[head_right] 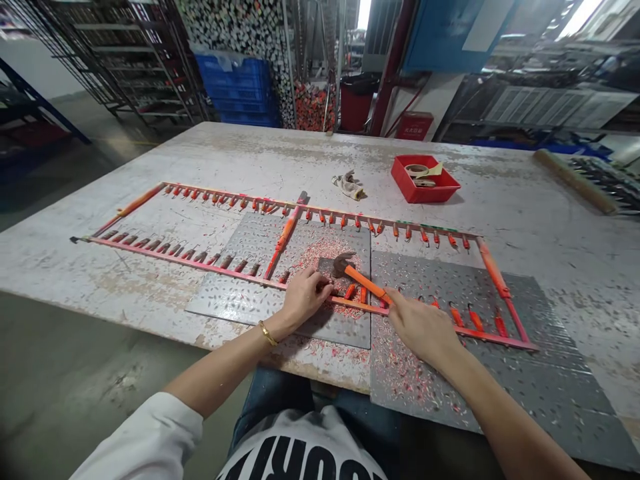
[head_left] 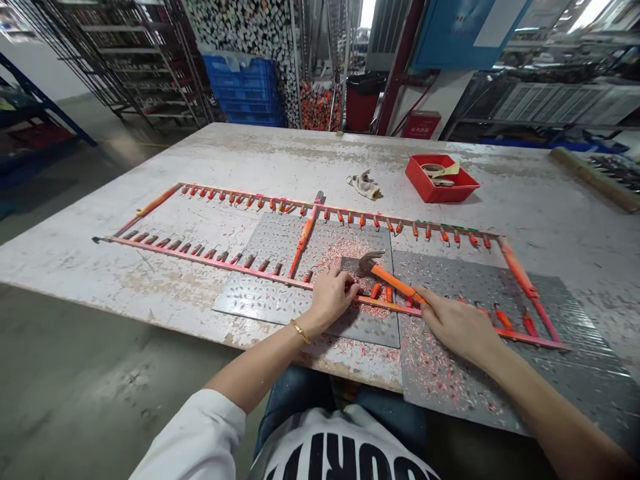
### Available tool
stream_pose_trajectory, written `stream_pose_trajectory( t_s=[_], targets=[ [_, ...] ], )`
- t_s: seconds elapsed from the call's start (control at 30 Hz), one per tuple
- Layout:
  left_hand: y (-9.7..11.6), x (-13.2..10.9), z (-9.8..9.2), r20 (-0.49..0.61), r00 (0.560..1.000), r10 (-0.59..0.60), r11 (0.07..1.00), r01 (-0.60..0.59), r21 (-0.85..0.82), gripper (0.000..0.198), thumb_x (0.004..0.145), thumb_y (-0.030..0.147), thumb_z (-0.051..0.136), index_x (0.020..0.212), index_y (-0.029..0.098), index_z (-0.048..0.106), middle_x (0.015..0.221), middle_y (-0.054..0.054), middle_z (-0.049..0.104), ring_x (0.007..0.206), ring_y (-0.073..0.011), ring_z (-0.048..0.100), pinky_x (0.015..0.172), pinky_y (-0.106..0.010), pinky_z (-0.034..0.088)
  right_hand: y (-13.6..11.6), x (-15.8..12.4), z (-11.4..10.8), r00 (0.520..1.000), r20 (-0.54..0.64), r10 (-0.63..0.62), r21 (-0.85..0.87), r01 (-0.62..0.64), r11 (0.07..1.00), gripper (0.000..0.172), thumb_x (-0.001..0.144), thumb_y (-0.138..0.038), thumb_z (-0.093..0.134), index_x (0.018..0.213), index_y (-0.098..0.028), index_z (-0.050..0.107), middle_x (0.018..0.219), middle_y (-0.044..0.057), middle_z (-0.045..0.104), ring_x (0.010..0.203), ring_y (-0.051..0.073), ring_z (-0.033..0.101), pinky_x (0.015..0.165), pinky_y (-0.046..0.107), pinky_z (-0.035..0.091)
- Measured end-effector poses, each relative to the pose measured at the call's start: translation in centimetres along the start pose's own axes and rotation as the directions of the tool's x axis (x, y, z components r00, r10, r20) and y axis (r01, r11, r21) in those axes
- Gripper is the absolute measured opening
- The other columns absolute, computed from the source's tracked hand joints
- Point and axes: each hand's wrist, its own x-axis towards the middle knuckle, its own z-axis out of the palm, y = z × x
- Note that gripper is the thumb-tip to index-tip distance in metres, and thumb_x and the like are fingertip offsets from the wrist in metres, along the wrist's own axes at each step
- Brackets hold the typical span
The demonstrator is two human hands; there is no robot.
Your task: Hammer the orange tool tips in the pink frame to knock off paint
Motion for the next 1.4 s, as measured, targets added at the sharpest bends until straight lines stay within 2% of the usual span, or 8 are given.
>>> stream_pose_trajectory(
  t_s=[0.3,0.37,0.47,0.73,1.0,1.2,1.3,1.4],
  targets=[
    [0.6,0.3,0.9,-0.017,0.999,-0.050,0.998,0.051,0.044,0.015,0.094,0.030,0.065,0.084,0.021,0.070,0.092,-0.005,0.070,0.092,-0.0208,0.063,0.083,-0.034,0.047,0.4,0.3,-0.8,0.988,-0.156,-0.017,-0.003,0.017,1.000,0.044,0.106,-0.048,0.034,0.094,-0.023,0.068,0.084,0.003,0.075,0.064,0.019,0.066,0.055,0.030,0.027],
    [0.5,0.2,1.1,-0.028,0.998,-0.052,0.998,0.052,0.035,0.015,0.093,0.030,0.065,0.082,0.021,0.070,0.090,-0.005,0.070,0.091,-0.0208,0.062,0.082,-0.034,0.047,0.8,-0.2,-1.8,0.943,-0.331,-0.033,0.005,0.036,0.999,0.047,0.106,-0.051,0.033,0.092,-0.022,0.068,0.080,0.003,0.074,0.060,0.018,0.064,0.053,0.030,0.027],
    [0.4,0.1,1.2,-0.041,0.998,-0.053,0.998,0.054,0.030,0.016,0.093,0.029,0.065,0.080,0.021,0.069,0.089,-0.005,0.069,0.090,-0.0211,0.061,0.081,-0.035,0.046,0.7,-0.7,-2.3,0.820,-0.565,-0.096,0.043,0.145,0.988,0.044,0.107,-0.047,0.036,0.093,-0.020,0.069,0.080,0.004,0.073,0.062,0.016,0.065,0.055,0.028,0.034],
    [0.5,0.0,1.4,-0.040,0.998,-0.042,0.998,0.044,0.048,0.027,0.098,0.036,0.060,0.077,0.020,0.068,0.084,-0.006,0.067,0.087,-0.0220,0.061,0.079,-0.035,0.045,-0.8,0.0,1.2,0.878,-0.403,-0.258,-0.195,0.193,0.962,0.045,0.108,-0.037,0.033,0.088,-0.022,0.070,0.069,0.000,0.069,0.048,0.013,0.058,0.050,0.029,0.026],
    [1.0,0.3,1.1,-0.003,0.998,-0.063,0.996,0.064,0.060,0.020,0.093,0.029,0.064,0.075,0.020,0.065,0.084,-0.006,0.067,0.088,-0.0216,0.061,0.078,-0.034,0.043,0.1,-1.4,-2.5,0.708,-0.662,-0.247,-0.139,0.208,0.968,0.030,0.105,-0.035,0.048,0.107,-0.017,0.072,0.080,0.003,0.073,0.060,0.014,0.062,0.059,0.030,0.036],
    [0.9,0.2,1.5,-0.022,0.998,-0.051,0.997,0.052,0.064,0.024,0.095,0.035,0.063,0.077,0.021,0.065,0.083,-0.006,0.067,0.086,-0.0224,0.060,0.077,-0.035,0.043,-0.1,-0.9,1.1,0.868,-0.422,-0.262,-0.195,0.195,0.961,0.047,0.108,-0.039,0.033,0.092,-0.021,0.073,0.071,0.002,0.070,0.049,0.012,0.056,0.051,0.030,0.026],
    [1.0,0.2,1.4,-0.015,0.999,-0.049,0.997,0.050,0.066,0.024,0.095,0.035,0.062,0.075,0.021,0.065,0.082,-0.006,0.067,0.085,-0.0222,0.060,0.076,-0.035,0.043,0.2,-0.8,0.4,0.858,-0.432,-0.278,-0.238,0.188,0.953,0.043,0.108,-0.040,0.036,0.100,-0.021,0.075,0.073,0.002,0.071,0.051,0.013,0.057,0.053,0.031,0.027],
    [1.3,0.3,1.2,-0.002,0.998,-0.061,0.997,0.061,0.054,0.022,0.093,0.031,0.064,0.073,0.021,0.064,0.081,-0.005,0.067,0.085,-0.0217,0.060,0.077,-0.035,0.043,0.3,-1.2,-2.1,0.780,-0.547,-0.304,-0.256,0.190,0.948,0.036,0.107,-0.038,0.043,0.105,-0.021,0.075,0.075,0.001,0.072,0.056,0.014,0.060,0.058,0.031,0.034]
  ],
)
